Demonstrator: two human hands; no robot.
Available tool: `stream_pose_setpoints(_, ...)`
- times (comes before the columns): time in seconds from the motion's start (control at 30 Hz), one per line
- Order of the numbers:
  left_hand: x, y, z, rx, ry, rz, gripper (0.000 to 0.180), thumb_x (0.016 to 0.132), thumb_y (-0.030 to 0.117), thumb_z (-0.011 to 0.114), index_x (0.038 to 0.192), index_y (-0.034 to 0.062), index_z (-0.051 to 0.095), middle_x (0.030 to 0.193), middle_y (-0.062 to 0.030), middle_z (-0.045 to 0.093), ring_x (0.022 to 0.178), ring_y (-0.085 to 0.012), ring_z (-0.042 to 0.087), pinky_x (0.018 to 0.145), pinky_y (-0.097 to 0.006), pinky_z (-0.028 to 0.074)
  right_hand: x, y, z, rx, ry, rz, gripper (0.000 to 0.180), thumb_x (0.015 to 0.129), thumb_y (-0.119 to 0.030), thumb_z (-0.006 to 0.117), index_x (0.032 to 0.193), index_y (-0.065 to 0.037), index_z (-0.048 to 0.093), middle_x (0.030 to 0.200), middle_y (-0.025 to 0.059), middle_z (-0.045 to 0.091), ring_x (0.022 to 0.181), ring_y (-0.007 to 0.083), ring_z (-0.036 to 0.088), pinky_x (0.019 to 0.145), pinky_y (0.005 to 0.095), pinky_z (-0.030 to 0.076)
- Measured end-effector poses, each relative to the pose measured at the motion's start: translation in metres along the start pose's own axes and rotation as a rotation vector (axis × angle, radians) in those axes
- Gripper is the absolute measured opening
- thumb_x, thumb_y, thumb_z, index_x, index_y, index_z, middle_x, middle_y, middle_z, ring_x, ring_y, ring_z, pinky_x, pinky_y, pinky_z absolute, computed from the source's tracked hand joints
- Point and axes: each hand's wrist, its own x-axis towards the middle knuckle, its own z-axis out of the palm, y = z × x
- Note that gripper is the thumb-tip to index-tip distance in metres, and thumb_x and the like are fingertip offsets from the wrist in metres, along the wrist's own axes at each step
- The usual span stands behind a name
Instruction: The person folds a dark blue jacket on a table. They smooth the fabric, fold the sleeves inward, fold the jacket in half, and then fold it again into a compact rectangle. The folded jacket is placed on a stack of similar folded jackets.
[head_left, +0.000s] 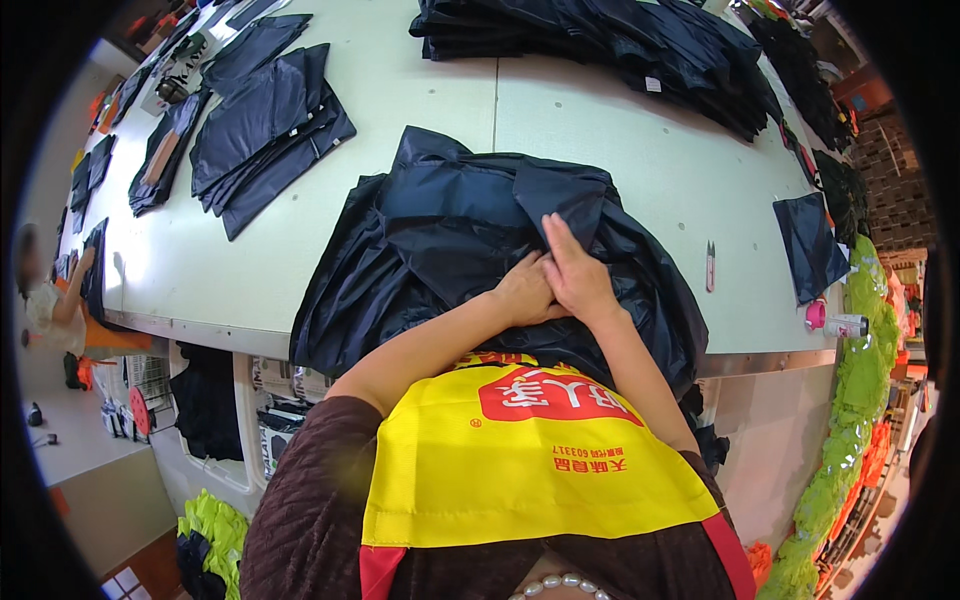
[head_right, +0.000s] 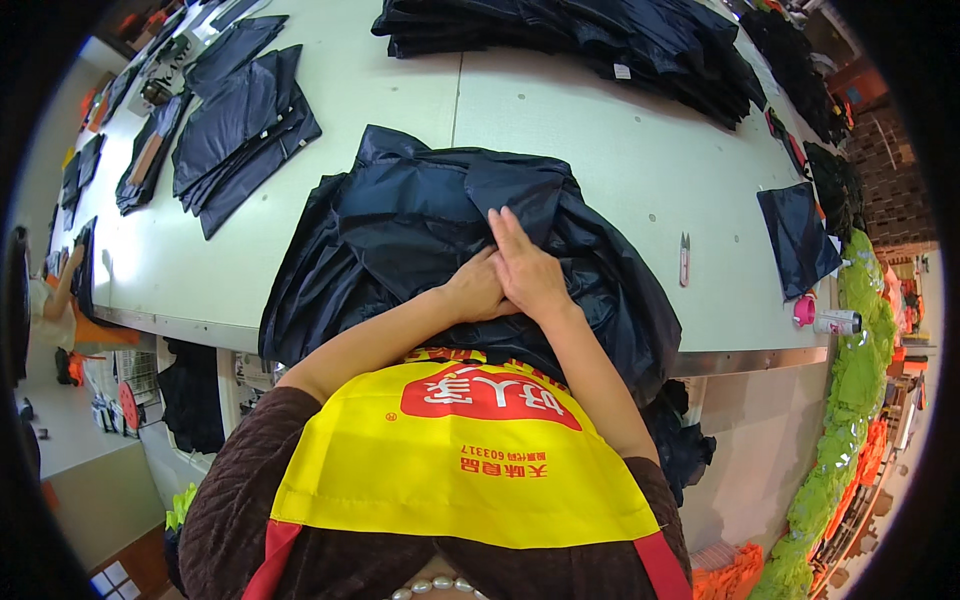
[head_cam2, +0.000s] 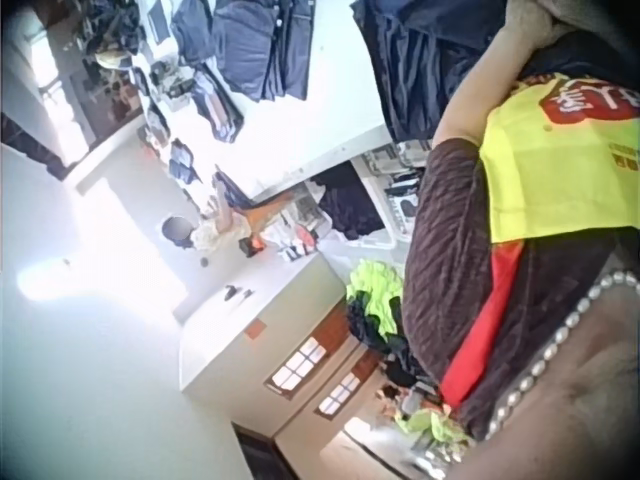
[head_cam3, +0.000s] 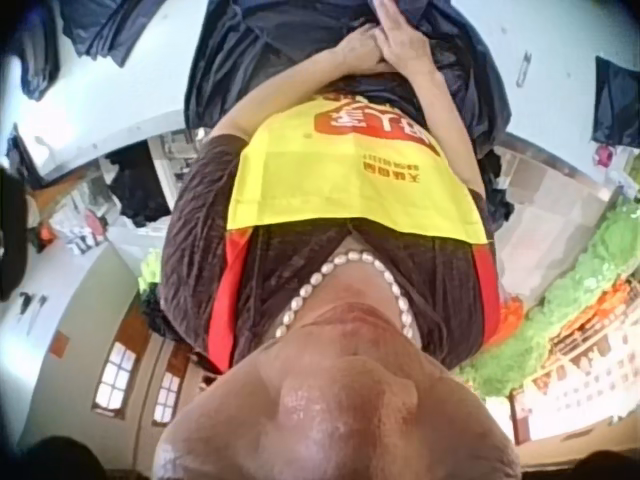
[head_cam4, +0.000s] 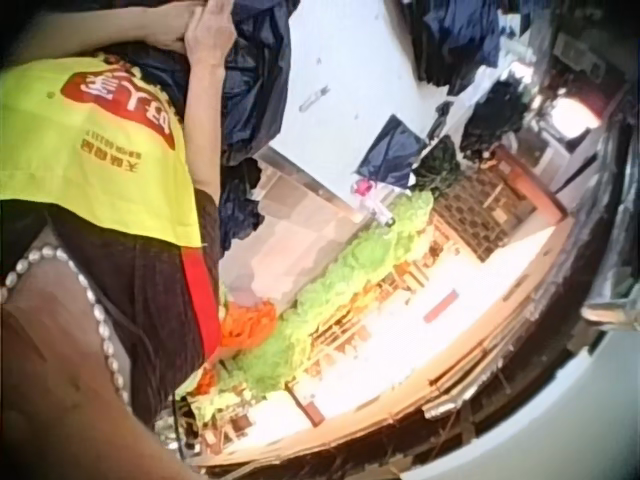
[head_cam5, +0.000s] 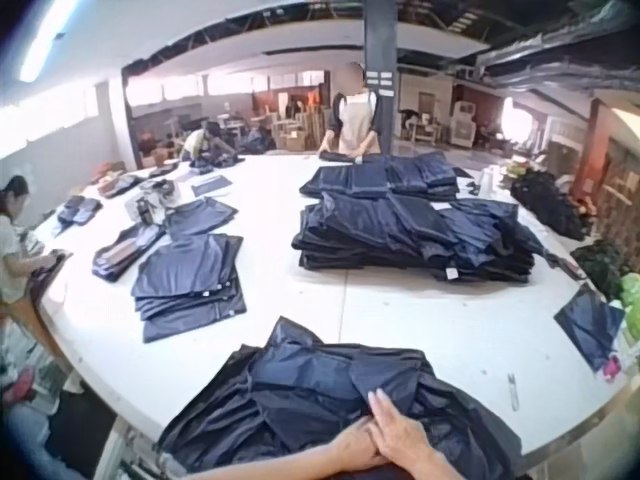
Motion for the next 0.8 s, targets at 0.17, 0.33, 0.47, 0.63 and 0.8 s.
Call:
stream_pose_setpoints(0.17,-0.053,0.013,-0.084,0.05,0.24,-0.134,0.038,0.071,0.019,0.07,0.104,0.0049,0.06,0.105,-0.0141,0.059,0.101,-0.0355,0.053,0.094,-0.042,0.038,0.002,0.019,0.009,-0.127,-0.33,0.191,0.037,0.089,-0.028,0.051,0.118,-0.005,0.05,0.134,0.0178,0.045,0.103,0.0363,0.057,0.085,0.0431,0.049)
stream_pose_setpoints(0.33,-0.1,-0.047,-0.094,-0.21,0.968,-1.179,0.072,0.07,0.016,0.075,0.13,-0.0024,0.04,0.11,-0.0206,0.055,0.101,-0.029,0.054,0.092,-0.035,0.041,0.017,0.01,0.013,-0.286,-0.169,0.219,0.045,0.087,-0.027,0.056,0.127,-0.008,0.047,0.076,0.0171,0.065,0.066,0.0345,0.063,0.06,0.043,0.051)
stream_pose_setpoints(0.47,-0.095,-0.068,-0.102,-0.839,0.995,-0.959,0.051,0.074,0.009,0.071,0.118,-0.0039,0.05,0.098,-0.0119,0.061,0.089,-0.0191,0.059,0.082,-0.028,0.046,0.019,0.027,0.033,-0.373,-0.216,0.168,0.053,0.088,-0.027,0.055,0.134,-0.007,0.04,0.07,0.016,0.064,0.059,0.0324,0.062,0.054,0.0418,0.05)
stream_pose_setpoints(0.63,-0.041,-0.014,-0.122,-0.008,0.628,-0.222,0.041,0.068,-0.003,0.058,0.108,0.0059,0.06,0.09,-0.0123,0.061,0.083,-0.0295,0.06,0.075,-0.034,0.049,0.011,0.037,0.043,-0.381,-0.157,0.086,0.054,0.087,-0.023,0.055,0.136,-0.01,0.037,0.069,0.0154,0.062,0.058,0.0335,0.061,0.055,0.0423,0.05)
stream_pose_setpoints(0.8,-0.022,-0.02,-0.06,0.282,0.069,-0.132,0.037,0.068,0.004,0.061,0.104,0.0124,0.062,0.084,-0.0077,0.054,0.082,-0.0267,0.056,0.073,-0.036,0.047,0.005,0.039,0.033,-0.189,-0.178,0.072,0.048,0.087,-0.019,0.054,0.132,-0.01,0.043,0.085,0.0159,0.063,0.074,0.0309,0.063,0.065,0.0386,0.05)
